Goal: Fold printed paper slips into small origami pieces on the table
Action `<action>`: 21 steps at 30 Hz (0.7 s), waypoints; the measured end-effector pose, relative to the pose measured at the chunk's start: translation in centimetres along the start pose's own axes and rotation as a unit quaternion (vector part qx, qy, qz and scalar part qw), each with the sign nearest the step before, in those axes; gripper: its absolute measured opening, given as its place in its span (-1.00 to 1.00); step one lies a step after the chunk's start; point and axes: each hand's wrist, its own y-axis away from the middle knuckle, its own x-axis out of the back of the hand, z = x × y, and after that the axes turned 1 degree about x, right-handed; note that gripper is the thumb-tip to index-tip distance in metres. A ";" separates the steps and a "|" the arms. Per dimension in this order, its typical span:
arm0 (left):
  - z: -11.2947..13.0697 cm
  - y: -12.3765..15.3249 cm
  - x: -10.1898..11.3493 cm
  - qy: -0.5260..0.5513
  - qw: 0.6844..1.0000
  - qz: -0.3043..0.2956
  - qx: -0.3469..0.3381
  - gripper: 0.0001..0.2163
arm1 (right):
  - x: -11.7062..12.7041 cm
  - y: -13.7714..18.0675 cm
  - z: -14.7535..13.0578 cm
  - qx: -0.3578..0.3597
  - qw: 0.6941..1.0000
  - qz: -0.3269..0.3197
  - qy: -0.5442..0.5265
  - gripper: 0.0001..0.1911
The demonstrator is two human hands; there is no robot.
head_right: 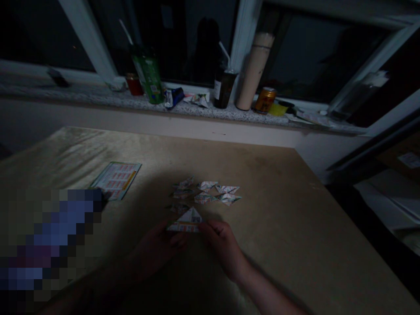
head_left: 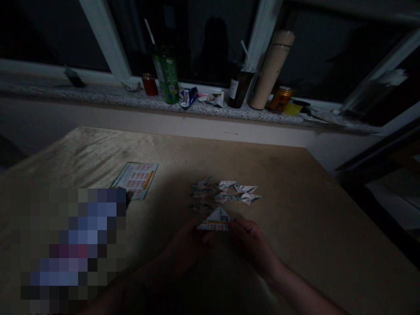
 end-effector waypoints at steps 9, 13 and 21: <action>-0.5 -0.3 0.6 -0.043 0.998 -0.035 -0.031 -0.77 | 0.1 -0.1 0.3 0.019 0.998 0.017 0.051 -0.58; -0.6 -0.1 0.3 -0.051 0.998 -0.006 -0.034 -0.76 | 0.2 -0.1 0.3 0.024 0.998 0.018 0.049 -0.59; -0.4 -0.1 0.0 -0.145 0.989 0.005 -0.038 -0.63 | 0.4 -0.5 0.3 0.028 0.998 0.029 0.040 -0.56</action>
